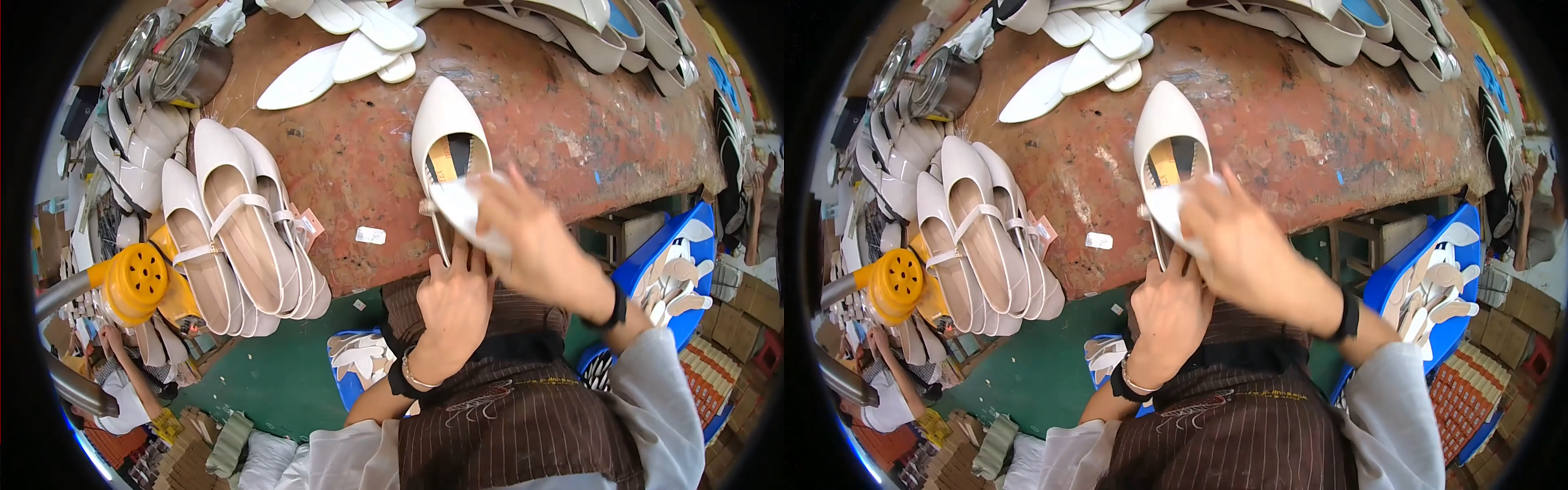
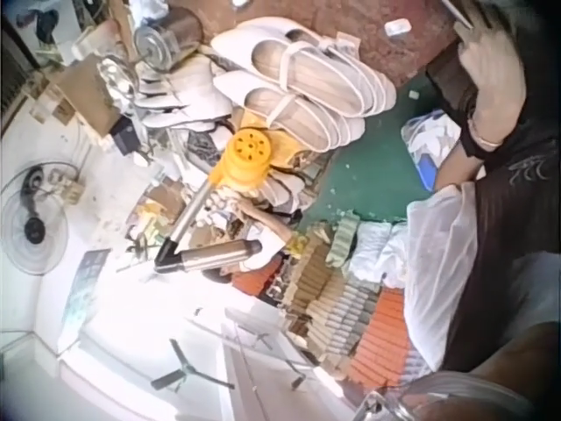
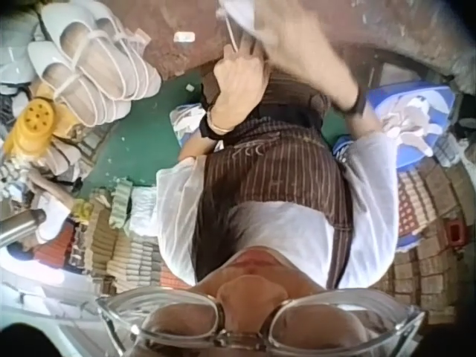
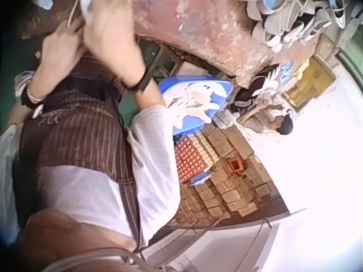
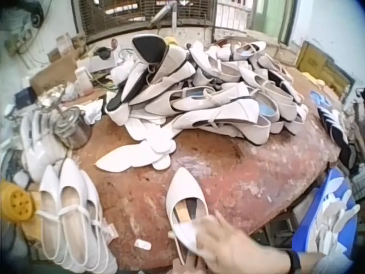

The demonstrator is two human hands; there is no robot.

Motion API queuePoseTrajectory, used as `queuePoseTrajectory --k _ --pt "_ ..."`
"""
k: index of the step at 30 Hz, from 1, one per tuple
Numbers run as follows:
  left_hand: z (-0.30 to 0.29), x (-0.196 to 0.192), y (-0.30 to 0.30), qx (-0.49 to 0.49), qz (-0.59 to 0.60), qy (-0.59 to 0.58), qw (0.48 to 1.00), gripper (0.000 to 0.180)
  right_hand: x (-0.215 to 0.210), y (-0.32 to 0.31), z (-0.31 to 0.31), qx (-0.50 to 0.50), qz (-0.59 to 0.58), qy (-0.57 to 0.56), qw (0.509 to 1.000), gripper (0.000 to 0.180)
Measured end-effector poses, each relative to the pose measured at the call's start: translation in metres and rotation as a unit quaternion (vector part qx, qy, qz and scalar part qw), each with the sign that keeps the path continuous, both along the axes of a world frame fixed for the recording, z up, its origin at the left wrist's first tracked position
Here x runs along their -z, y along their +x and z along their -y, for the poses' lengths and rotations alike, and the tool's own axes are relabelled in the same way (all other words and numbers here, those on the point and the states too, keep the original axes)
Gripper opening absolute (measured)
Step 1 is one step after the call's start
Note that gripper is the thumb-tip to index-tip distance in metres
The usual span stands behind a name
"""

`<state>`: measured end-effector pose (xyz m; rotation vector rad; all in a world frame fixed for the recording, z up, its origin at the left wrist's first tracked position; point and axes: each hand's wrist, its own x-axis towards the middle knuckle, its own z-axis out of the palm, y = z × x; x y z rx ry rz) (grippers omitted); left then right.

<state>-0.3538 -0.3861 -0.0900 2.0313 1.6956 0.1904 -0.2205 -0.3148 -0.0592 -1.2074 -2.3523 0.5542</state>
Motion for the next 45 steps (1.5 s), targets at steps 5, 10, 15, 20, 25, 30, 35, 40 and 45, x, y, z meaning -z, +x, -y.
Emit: queuePoseTrajectory --k 5,10,15,20,25,30,35,40,45 --pt "-0.002 0.003 -0.005 0.022 -0.001 0.002 1.0 0.042 0.037 -0.018 0.0 0.018 0.102 0.062 0.993 0.031" --pt "-0.004 0.003 -0.002 0.025 0.007 0.046 0.999 0.054 0.035 -0.047 -0.065 0.031 0.252 -0.098 0.962 0.04" --pt "-0.001 0.015 -0.004 0.028 0.009 0.023 0.999 0.058 0.066 -0.03 -0.019 0.068 0.144 0.148 0.976 0.034" --pt "-0.006 0.005 -0.006 -0.006 0.035 0.062 0.997 0.037 0.05 -0.042 -0.051 0.052 0.161 -0.017 0.985 0.053" --pt "-0.004 0.007 -0.001 -0.01 0.044 0.054 0.998 0.03 0.052 -0.037 -0.027 0.061 0.243 0.095 0.963 0.061" --pt "-0.004 0.005 -0.002 -0.032 0.067 0.012 0.997 0.034 0.069 -0.039 -0.02 0.064 0.246 0.095 0.963 0.061" --pt "-0.009 0.006 0.0 -0.011 0.049 0.083 0.995 0.038 0.044 -0.058 -0.068 0.043 0.3 -0.063 0.951 0.06" --pt "-0.002 0.012 -0.001 -0.008 0.04 0.056 0.998 0.044 0.077 -0.054 -0.046 0.113 0.266 0.25 0.924 0.037" --pt "-0.004 0.011 0.001 -0.003 0.033 0.101 0.994 0.058 0.078 -0.056 -0.081 0.042 0.341 0.107 0.933 0.016"
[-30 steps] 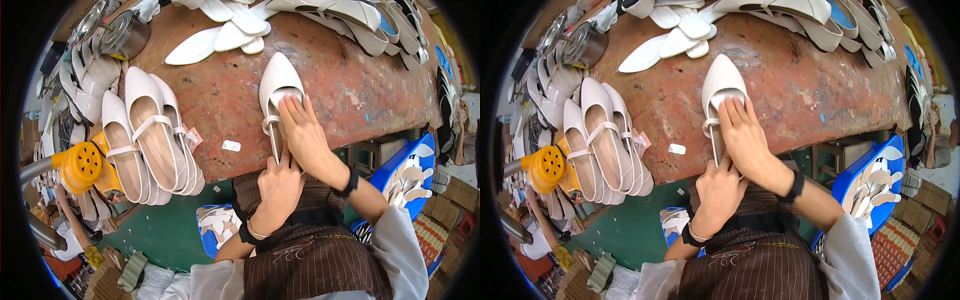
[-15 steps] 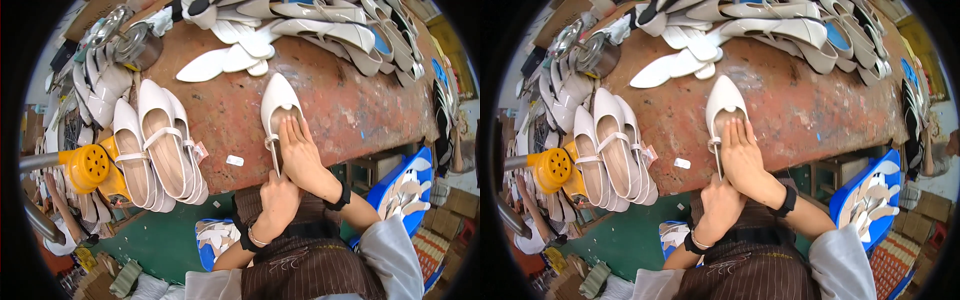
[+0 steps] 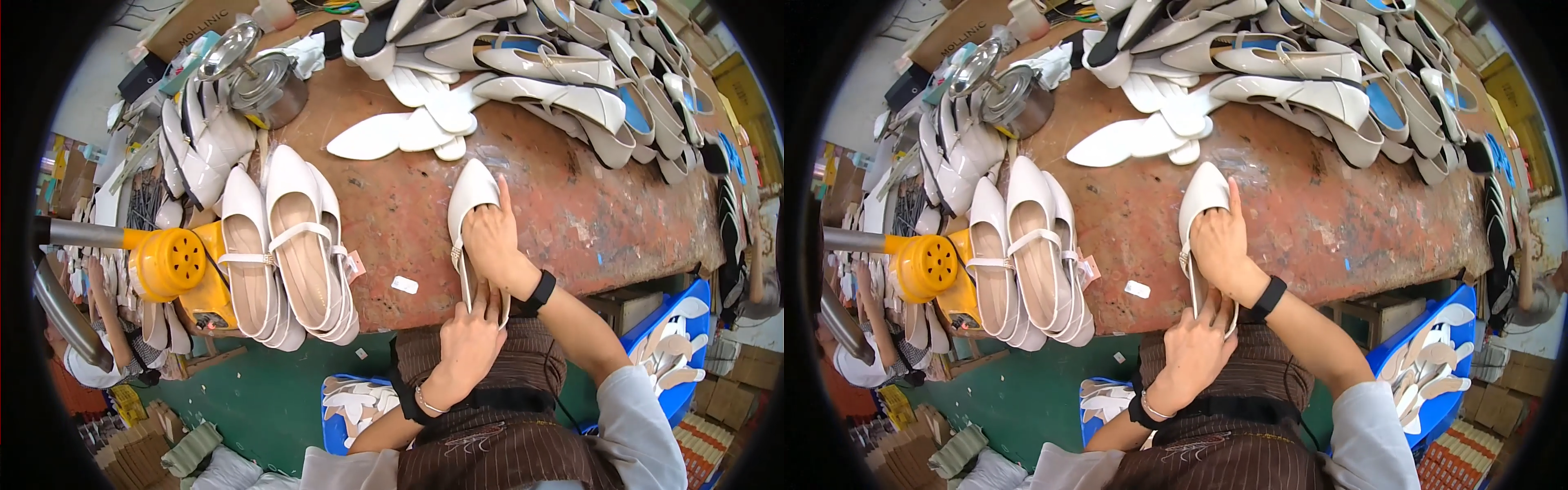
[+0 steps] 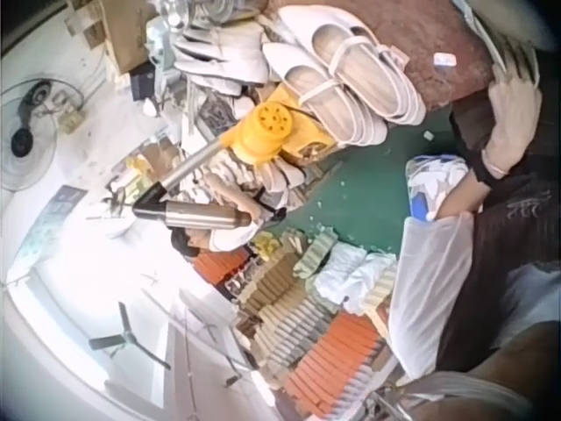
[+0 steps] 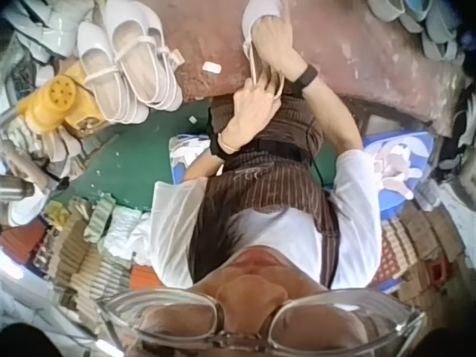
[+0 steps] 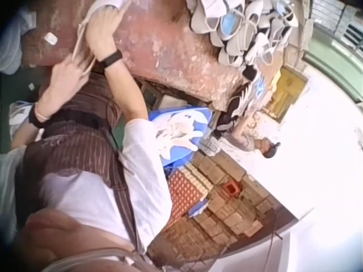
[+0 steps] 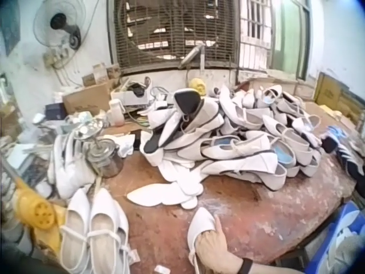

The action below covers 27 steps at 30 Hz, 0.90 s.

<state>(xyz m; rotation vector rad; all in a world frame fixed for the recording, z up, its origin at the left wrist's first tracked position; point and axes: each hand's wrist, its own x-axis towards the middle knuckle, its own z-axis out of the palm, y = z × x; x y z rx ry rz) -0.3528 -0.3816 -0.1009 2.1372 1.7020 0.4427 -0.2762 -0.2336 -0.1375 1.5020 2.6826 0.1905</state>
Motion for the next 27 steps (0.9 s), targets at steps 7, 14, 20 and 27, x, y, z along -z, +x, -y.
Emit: queuePoseTrajectory --k 7,14,20,27 --pt "0.006 -0.003 0.002 0.009 -0.033 0.017 0.999 0.044 0.0 0.003 -0.003 -0.005 -0.004 -0.04 0.999 0.017" --pt "0.005 -0.074 -0.07 -0.072 0.072 0.112 0.988 0.012 -0.09 0.031 -0.029 -0.266 -0.351 -0.227 0.869 0.032" --pt "-0.024 -0.116 -0.167 -0.188 -0.06 0.219 0.956 0.02 -0.09 -0.038 -0.082 -0.068 -0.492 -0.027 0.867 0.033" --pt "0.016 -0.093 -0.158 -0.297 -0.085 0.035 0.951 0.031 0.011 -0.105 -0.128 -0.153 -0.099 0.105 0.978 0.045"
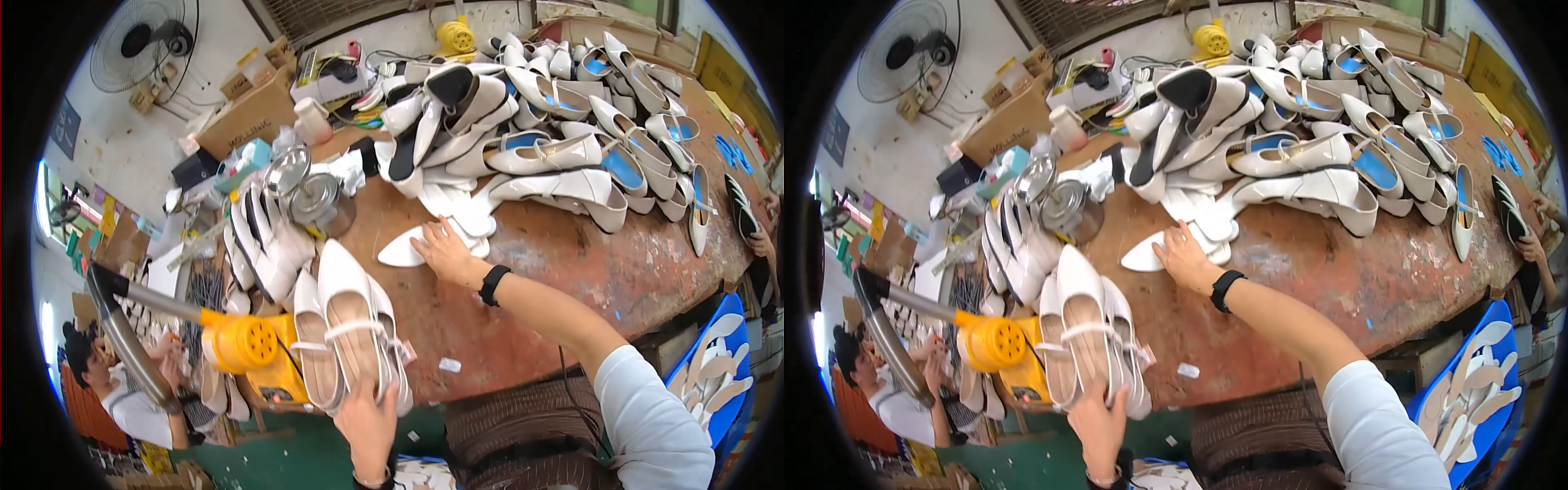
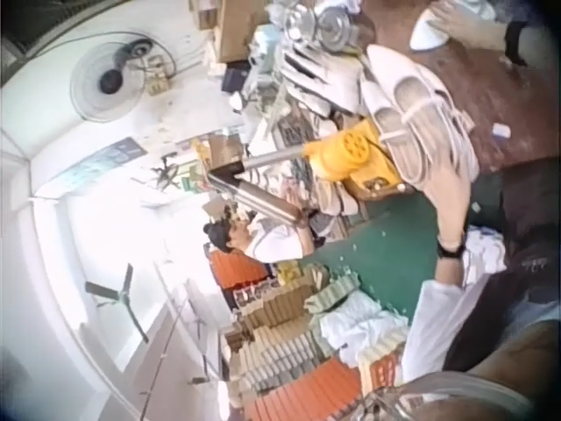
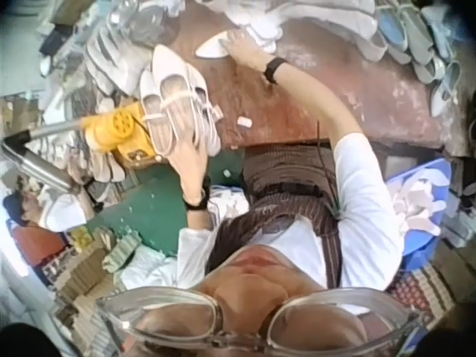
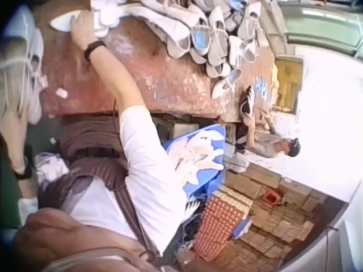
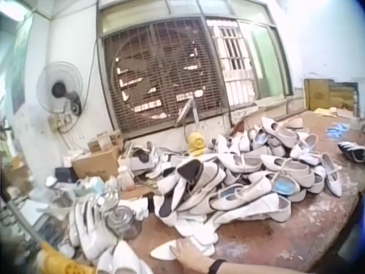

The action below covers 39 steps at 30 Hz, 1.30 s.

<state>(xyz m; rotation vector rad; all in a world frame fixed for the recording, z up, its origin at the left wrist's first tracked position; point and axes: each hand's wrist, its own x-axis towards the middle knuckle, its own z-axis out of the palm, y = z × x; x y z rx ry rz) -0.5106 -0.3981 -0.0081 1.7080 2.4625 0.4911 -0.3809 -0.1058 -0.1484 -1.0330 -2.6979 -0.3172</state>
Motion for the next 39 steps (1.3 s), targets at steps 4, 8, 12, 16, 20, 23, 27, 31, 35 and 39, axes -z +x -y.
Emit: queuePoseTrajectory --k 4,8,12,16,20,23,27,31,35,39 --pt "-0.004 0.003 -0.001 0.039 -0.06 -0.024 0.997 0.026 -0.019 -0.005 -0.009 0.036 0.126 -0.057 0.99 0.047" --pt "-0.024 -0.047 0.024 -0.034 -0.05 -0.108 0.992 0.038 -0.014 -0.003 -0.017 -0.025 0.04 -0.051 0.998 0.021" --pt "-0.074 -0.069 0.063 0.0 0.093 0.086 0.992 0.035 -0.06 0.041 -0.011 0.018 -0.261 -0.001 0.965 0.021" --pt "-0.154 -0.019 0.127 0.153 0.537 0.081 0.826 0.019 -0.149 0.133 0.026 0.112 -0.634 -0.134 0.753 0.015" --pt "-0.255 0.054 0.209 0.109 0.819 -0.207 0.524 0.06 -0.206 0.229 0.087 0.095 -0.801 -0.058 0.589 0.056" --pt "-0.295 0.052 0.276 0.037 0.853 -0.103 0.511 0.053 -0.214 0.299 0.141 0.06 -0.911 -0.115 0.391 0.068" --pt "-0.296 0.045 0.285 0.057 0.815 0.038 0.576 0.016 -0.186 0.347 0.203 -0.005 -0.83 -0.198 0.521 0.082" --pt "-0.207 0.026 0.222 0.33 0.465 -0.008 0.821 0.009 -0.146 0.38 0.239 0.156 -0.817 -0.191 0.521 0.069" --pt "-0.097 0.003 0.166 0.382 0.107 -0.043 0.917 0.011 -0.122 0.364 0.235 0.287 -0.736 -0.232 0.567 0.036" --pt "-0.04 0.054 0.104 0.41 -0.099 -0.105 0.9 0.013 -0.094 0.326 0.227 0.27 -0.661 -0.366 0.596 0.039"
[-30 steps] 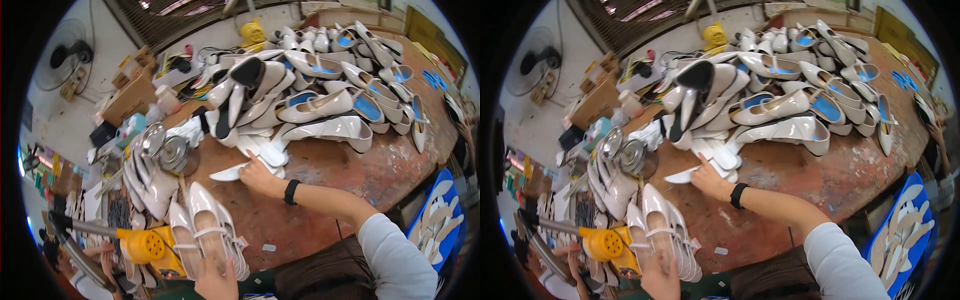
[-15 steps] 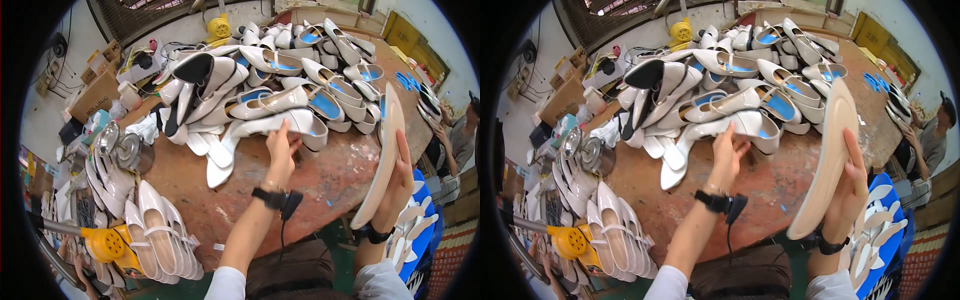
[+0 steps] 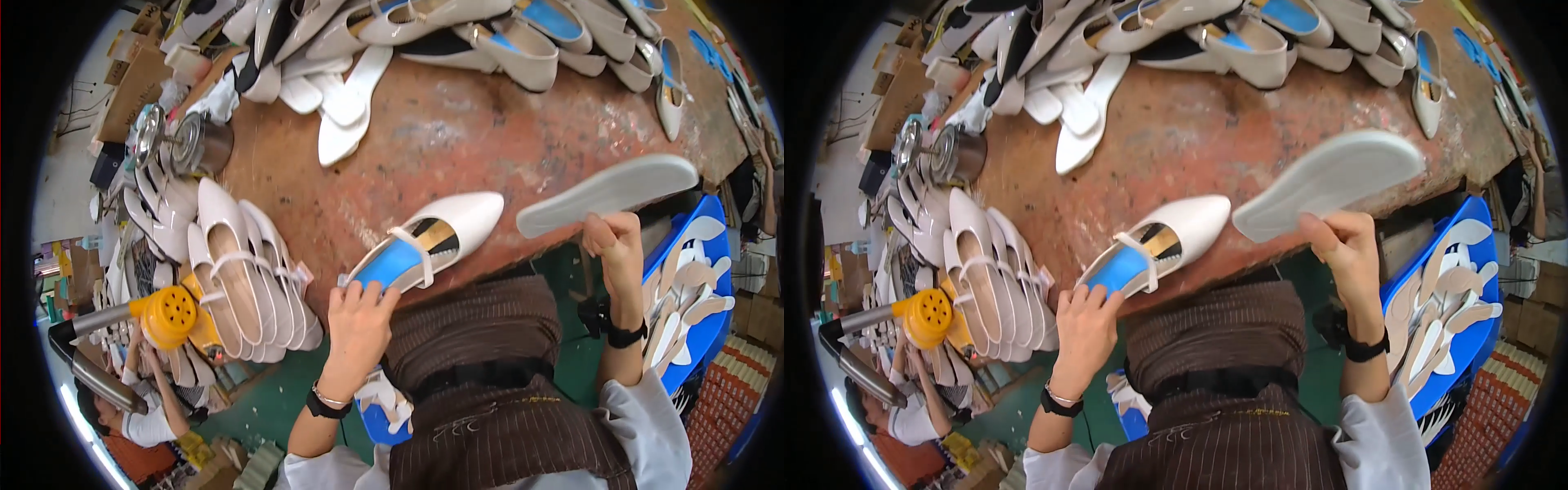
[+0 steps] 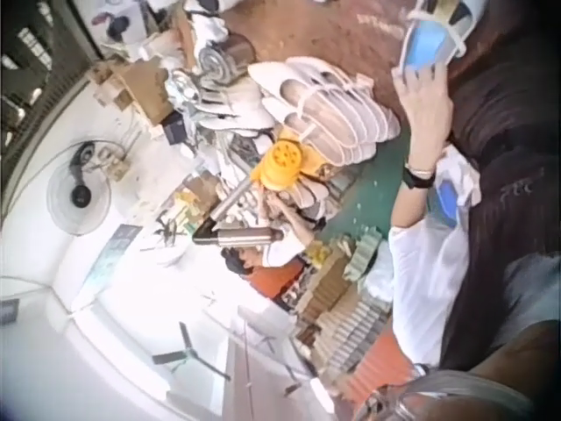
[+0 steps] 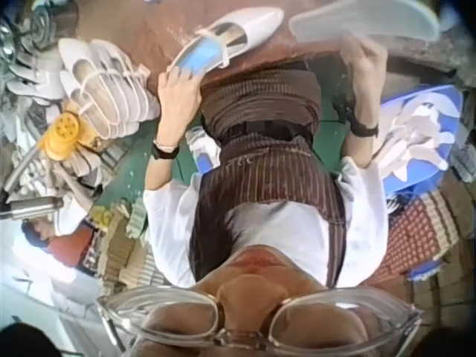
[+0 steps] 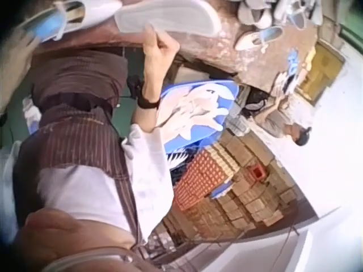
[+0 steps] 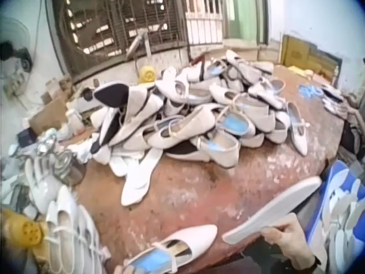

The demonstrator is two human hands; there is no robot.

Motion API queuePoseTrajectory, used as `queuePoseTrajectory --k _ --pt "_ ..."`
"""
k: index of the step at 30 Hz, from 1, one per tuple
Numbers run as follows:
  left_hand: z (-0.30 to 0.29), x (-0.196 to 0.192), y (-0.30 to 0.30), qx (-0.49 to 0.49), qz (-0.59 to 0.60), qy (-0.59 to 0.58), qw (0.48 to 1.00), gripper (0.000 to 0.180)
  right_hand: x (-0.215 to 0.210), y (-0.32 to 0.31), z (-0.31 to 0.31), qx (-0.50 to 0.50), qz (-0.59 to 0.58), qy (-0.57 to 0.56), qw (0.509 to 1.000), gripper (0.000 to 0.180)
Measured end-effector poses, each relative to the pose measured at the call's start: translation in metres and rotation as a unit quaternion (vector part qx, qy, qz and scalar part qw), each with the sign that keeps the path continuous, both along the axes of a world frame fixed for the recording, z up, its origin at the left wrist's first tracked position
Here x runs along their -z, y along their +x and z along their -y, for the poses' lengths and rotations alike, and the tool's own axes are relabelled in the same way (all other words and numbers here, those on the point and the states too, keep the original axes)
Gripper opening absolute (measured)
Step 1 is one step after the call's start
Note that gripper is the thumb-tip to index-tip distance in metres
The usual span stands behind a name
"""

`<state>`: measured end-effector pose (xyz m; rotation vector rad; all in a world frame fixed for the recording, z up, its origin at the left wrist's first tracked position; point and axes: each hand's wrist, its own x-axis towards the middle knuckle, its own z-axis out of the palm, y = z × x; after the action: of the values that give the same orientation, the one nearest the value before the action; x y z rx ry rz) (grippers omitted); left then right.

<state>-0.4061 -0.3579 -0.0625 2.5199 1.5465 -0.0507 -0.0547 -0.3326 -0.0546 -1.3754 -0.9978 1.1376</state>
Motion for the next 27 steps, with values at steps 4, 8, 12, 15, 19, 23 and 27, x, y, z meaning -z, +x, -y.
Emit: queuePoseTrajectory --k 4,8,12,15,19,23,27 --pt "0.015 0.015 0.002 -0.07 0.044 0.094 0.992 0.028 0.0 -0.017 -0.008 -0.053 0.098 -0.028 0.993 0.028" --pt "0.011 0.034 0.044 -0.176 0.143 0.12 0.966 0.023 0.002 -0.023 -0.016 -0.023 0.05 0.032 0.998 0.028" --pt "0.012 0.043 0.053 -0.247 0.23 0.119 0.934 0.012 -0.019 -0.035 -0.021 0.011 -0.121 0.113 0.986 0.052" --pt "0.029 0.049 0.043 -0.246 0.23 0.194 0.921 0.012 -0.012 -0.025 -0.019 -0.096 0.09 0.111 0.985 0.056" --pt "0.038 0.066 0.034 -0.206 0.221 0.245 0.921 0.016 -0.001 -0.048 -0.029 -0.259 0.519 0.238 0.779 0.055" --pt "0.033 0.072 0.032 -0.205 0.259 0.249 0.91 0.015 0.036 -0.094 -0.035 -0.34 0.416 0.298 0.789 0.033" --pt "0.032 0.087 0.013 -0.176 0.27 0.267 0.908 0.049 0.056 -0.143 -0.044 -0.367 0.293 0.307 0.828 0.022"
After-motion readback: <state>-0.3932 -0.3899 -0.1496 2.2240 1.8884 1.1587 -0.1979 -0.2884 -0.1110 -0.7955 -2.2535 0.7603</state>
